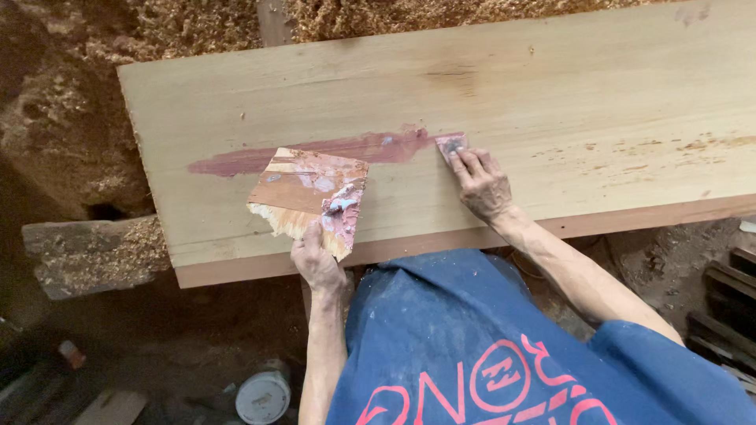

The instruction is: The person applies a pinkish wood filler to a large wooden board using a putty knife and a small piece of wood. They spread the filler across the surface, then flip the board over to work on the other side. The person repeatedly dips the putty knife into a container to gather more filler and continues applying it to the board.

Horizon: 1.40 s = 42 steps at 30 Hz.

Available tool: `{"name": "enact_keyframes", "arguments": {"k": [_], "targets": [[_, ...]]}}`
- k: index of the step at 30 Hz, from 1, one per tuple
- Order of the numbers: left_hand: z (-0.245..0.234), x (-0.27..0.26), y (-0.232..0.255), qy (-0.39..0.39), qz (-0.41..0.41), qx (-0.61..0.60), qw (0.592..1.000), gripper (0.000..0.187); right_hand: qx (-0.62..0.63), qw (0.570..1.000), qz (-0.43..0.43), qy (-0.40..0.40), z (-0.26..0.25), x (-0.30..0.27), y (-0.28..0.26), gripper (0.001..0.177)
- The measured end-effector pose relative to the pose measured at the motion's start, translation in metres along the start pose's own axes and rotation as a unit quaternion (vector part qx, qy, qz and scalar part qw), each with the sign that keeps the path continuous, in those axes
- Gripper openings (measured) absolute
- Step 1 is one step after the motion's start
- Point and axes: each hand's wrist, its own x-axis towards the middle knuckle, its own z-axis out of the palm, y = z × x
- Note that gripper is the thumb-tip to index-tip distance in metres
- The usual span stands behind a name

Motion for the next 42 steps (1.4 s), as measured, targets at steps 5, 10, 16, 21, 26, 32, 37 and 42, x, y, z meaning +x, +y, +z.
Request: {"name": "enact_keyframes", "arguments": {"k": [5, 10, 16, 21, 26, 32, 37, 42], "targets": [[0.010, -0.003, -0.005, -0.008, 0.007, 0.009, 1.000, 0.030, 0.023, 0.998, 0.051, -0.001, -0.007, 0.006, -0.005, 0.041], [0.015, -0.006, 0.005, 0.023, 0.004, -0.027, 0.999, 0.026, 0.087, 0.978, 0.188, -0.038, -0.017, 0.022, -0.007, 0.031], [-0.014, -0.004, 0.042, 0.104, 0.055, -0.080, 0.990, 0.026, -0.021, 0.967, 0.251, -0.046, 0.021, 0.059, -0.015, 0.027], [-0.058, -0.001, 0.061, 0.184, 0.103, -0.111, 0.971, 0.026, 0.015, 0.988, 0.150, -0.044, 0.055, 0.086, -0.088, 0.039], [-0.093, 0.007, 0.055, 0.240, 0.123, -0.138, 0.953, 0.027, 0.046, 0.992, 0.101, -0.052, 0.059, 0.117, -0.152, 0.038], [-0.122, 0.016, 0.044, 0.289, 0.105, -0.177, 0.935, 0.025, 0.208, 0.975, 0.024, -0.075, 0.046, 0.168, -0.205, 0.032], [-0.150, 0.011, 0.056, 0.320, 0.144, -0.160, 0.923, 0.031, 0.197, 0.975, -0.103, -0.030, 0.071, 0.216, -0.261, 0.026], [-0.175, -0.003, 0.075, 0.353, 0.137, -0.177, 0.909, 0.038, 0.011, 0.973, -0.225, -0.041, 0.089, 0.219, -0.313, 0.046]]}}
